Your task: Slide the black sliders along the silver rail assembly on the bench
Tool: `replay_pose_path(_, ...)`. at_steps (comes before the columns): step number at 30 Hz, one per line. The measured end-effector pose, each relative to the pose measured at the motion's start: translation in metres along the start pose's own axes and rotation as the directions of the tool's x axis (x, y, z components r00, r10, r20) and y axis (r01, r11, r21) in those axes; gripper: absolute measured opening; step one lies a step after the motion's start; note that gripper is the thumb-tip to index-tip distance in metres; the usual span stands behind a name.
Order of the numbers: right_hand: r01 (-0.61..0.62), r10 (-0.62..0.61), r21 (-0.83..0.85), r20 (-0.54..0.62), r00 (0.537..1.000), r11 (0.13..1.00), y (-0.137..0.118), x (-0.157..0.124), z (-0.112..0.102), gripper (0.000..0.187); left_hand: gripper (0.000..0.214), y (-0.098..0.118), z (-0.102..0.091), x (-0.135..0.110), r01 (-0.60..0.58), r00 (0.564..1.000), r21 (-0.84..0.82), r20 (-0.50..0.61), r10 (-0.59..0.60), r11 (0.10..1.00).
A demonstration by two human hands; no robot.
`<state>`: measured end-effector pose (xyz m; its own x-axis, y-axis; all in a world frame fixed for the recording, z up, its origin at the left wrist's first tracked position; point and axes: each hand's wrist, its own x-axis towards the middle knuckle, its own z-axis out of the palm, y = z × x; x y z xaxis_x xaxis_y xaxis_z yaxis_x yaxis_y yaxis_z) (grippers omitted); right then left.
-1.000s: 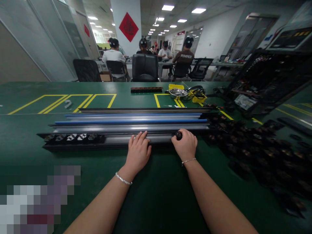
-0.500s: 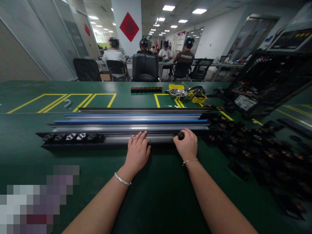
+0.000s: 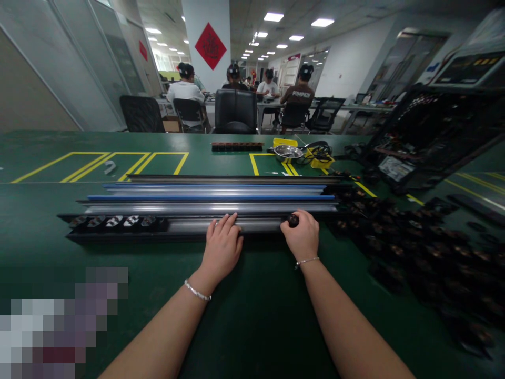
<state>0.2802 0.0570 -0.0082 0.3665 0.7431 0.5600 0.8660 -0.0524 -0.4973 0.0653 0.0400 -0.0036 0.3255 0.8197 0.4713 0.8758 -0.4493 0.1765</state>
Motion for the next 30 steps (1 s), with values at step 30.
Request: replay_pose_path(30,-0.081,0.086,0.166,-0.027,0.996,0.983,0.0096,0.0045,-0.0068,0.035,0.017,0.0002,-0.0001,0.0010,0.009,1.000,0.005,0.001,-0.009,1.000)
